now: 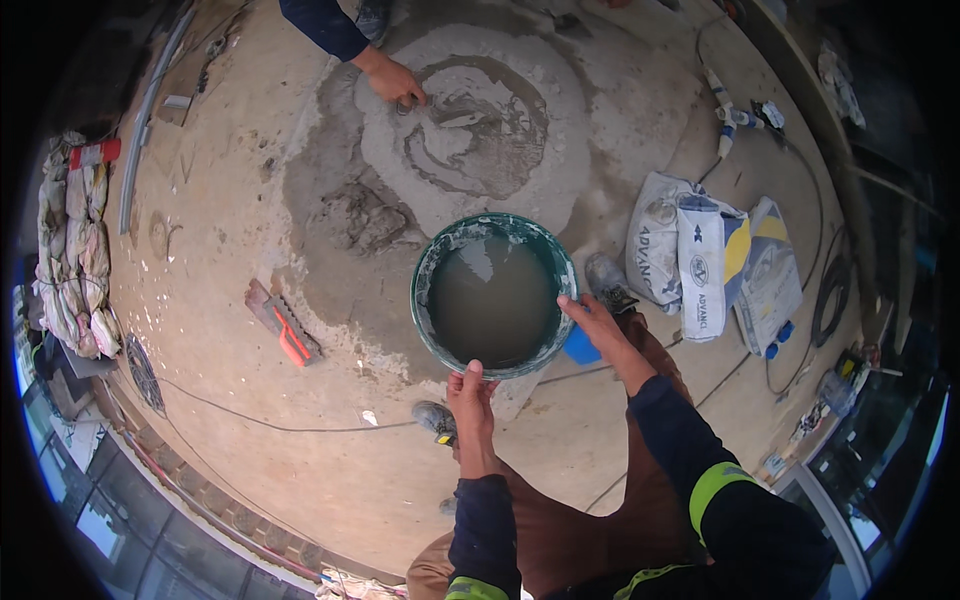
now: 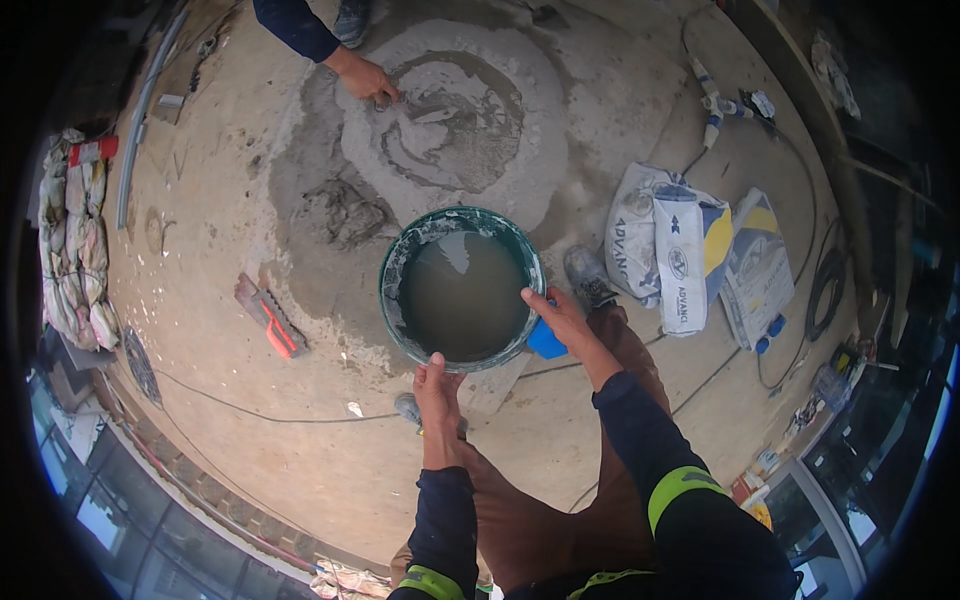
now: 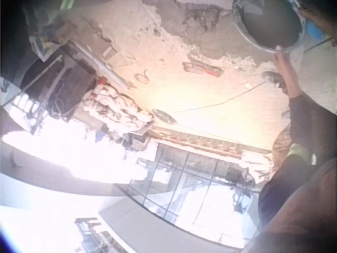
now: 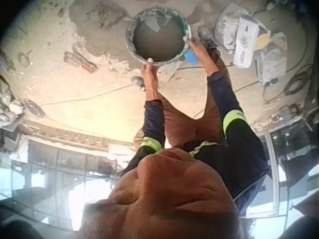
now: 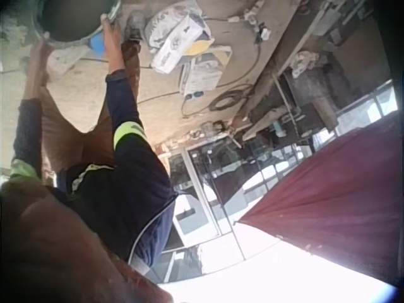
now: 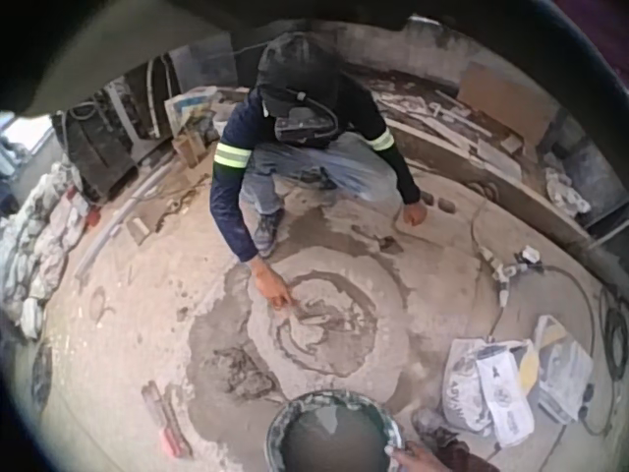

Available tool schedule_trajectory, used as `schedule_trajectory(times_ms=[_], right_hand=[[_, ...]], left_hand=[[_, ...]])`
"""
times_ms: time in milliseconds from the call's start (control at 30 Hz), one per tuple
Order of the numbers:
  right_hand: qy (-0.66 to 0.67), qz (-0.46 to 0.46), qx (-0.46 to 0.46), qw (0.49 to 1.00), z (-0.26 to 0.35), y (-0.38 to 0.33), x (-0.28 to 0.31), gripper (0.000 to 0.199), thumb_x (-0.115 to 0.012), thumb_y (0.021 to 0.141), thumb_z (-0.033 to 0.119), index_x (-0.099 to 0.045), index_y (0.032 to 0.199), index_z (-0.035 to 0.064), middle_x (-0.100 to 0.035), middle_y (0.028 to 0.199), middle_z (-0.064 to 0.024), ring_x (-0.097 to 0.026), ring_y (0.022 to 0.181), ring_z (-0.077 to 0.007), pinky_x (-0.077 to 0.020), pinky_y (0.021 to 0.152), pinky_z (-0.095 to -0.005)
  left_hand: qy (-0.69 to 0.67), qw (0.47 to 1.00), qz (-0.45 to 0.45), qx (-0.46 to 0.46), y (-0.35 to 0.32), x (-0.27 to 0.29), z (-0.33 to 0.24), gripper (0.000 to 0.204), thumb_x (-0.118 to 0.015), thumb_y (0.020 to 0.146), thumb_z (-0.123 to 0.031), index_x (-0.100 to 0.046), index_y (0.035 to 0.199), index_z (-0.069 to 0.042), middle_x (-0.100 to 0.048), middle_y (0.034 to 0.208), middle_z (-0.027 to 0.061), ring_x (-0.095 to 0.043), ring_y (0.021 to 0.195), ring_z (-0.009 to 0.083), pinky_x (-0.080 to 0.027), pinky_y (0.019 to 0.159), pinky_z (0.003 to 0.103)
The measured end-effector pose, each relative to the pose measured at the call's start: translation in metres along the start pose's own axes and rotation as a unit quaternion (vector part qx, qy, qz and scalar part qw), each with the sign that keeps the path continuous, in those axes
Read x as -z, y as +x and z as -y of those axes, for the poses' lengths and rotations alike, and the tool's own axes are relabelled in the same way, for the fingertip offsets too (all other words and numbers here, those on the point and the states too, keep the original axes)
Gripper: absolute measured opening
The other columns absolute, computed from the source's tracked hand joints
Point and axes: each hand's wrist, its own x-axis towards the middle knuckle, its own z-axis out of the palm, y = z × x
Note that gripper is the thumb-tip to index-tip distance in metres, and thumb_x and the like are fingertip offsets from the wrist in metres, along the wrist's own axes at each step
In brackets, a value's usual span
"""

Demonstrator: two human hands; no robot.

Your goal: The person pours dry cement powder from a bag onto a pile on the floor, then adds water from a bucket. A coworker uses a trowel to mix the cement and water together on the floor.

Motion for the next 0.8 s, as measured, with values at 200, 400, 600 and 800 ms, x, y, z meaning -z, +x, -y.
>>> schedule_trajectory(times_ms=[200, 400, 600, 800], right_hand=[[0.145, 0.049, 0.004, 0.988, 0.017, 0.013, 0.011, 0.079, -0.061, 0.089, 0.067, -0.054, 0.133, 0.0024, -0.063, 0.115, -0.0078, -0.061, 0.101, -0.018, -0.0505, 0.089, -0.0328], [0.176, 0.111, -0.031, 0.978, 0.03, 0.019, 0.022, 0.079, -0.061, 0.088, 0.066, -0.053, 0.138, 0.0051, -0.063, 0.115, -0.0082, -0.064, 0.094, -0.0174, -0.0555, 0.074, -0.0316], [0.162, 0.054, -0.098, 0.98, 0.043, 0.055, 0.021, 0.081, -0.063, 0.088, 0.066, -0.052, 0.141, 0.0057, -0.062, 0.123, -0.0114, -0.062, 0.106, -0.0212, -0.0514, 0.088, -0.0361], [0.213, 0.097, -0.077, 0.969, 0.059, 0.063, 0.028, 0.088, -0.062, 0.088, 0.067, -0.046, 0.145, 0.0015, -0.055, 0.138, -0.0166, -0.057, 0.119, -0.0258, -0.0478, 0.097, -0.0402]], left_hand=[[0.0, 0.998, 0.06, -0.03, 0.012, -0.015, -0.013, 0.031, -0.075, 0.09, -0.03, -0.056, 0.107, -0.012, -0.068, 0.101, 0.003, -0.066, 0.089, 0.0158, -0.056, 0.077, 0.035], [-0.01, 0.995, 0.067, -0.069, 0.025, -0.036, -0.02, 0.035, -0.079, 0.087, -0.022, -0.054, 0.105, -0.009, -0.068, 0.094, 0.0042, -0.067, 0.079, 0.0145, -0.06, 0.071, 0.031], [0.002, 0.995, 0.044, -0.092, 0.046, -0.07, -0.032, 0.036, -0.08, 0.086, -0.025, -0.054, 0.103, -0.007, -0.068, 0.089, 0.0048, -0.068, 0.075, 0.0144, -0.061, 0.064, 0.029], [0.02, 0.996, 0.0, -0.088, 0.058, -0.098, -0.042, 0.038, -0.081, 0.084, -0.029, -0.055, 0.1, -0.006, -0.069, 0.089, 0.007, -0.069, 0.072, 0.016, -0.06, 0.059, 0.028]])
